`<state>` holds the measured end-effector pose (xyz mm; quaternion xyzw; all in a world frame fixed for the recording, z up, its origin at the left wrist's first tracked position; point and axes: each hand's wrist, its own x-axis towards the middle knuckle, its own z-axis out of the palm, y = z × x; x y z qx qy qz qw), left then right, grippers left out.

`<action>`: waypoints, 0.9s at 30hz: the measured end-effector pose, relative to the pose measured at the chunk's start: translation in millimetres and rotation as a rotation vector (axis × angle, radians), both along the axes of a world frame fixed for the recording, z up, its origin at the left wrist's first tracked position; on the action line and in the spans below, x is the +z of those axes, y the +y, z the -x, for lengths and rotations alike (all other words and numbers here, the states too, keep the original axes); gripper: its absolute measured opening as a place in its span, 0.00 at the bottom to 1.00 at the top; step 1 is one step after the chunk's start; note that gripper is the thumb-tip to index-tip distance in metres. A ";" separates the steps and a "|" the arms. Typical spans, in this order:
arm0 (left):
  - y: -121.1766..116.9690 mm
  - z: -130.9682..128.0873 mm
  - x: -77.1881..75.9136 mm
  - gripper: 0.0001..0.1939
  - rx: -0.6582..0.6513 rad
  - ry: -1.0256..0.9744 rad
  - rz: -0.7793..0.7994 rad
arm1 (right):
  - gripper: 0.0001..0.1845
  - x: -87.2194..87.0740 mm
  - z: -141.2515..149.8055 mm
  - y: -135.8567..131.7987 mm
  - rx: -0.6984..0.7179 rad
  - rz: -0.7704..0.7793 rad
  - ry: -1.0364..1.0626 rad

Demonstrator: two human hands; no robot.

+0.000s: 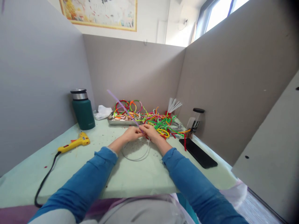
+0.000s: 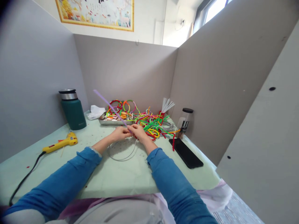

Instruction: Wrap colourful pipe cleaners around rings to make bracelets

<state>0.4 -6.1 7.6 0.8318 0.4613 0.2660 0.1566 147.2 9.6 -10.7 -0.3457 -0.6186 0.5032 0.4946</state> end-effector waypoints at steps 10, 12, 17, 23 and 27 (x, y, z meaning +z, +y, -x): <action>7.9 3.1 -10.7 0.15 0.060 0.064 -0.007 | 0.11 1.2 -2.1 -1.0 -0.137 -0.325 -0.271; 6.9 2.0 -10.3 0.14 0.051 0.063 -0.060 | 0.10 -0.7 -2.3 2.7 -0.162 -0.290 -0.235; 1.7 -0.6 -4.9 0.16 -0.021 0.024 -0.179 | 0.10 -1.8 -3.6 10.3 -0.170 -0.201 -0.106; 0.0 -1.8 -2.5 0.17 -0.079 -0.023 -0.204 | 0.12 4.9 -6.6 1.4 -0.135 -0.195 -0.088; -1.4 -3.5 2.0 0.17 -0.087 -0.001 -0.207 | 0.14 5.9 -9.8 -2.9 -0.120 -0.142 0.017</action>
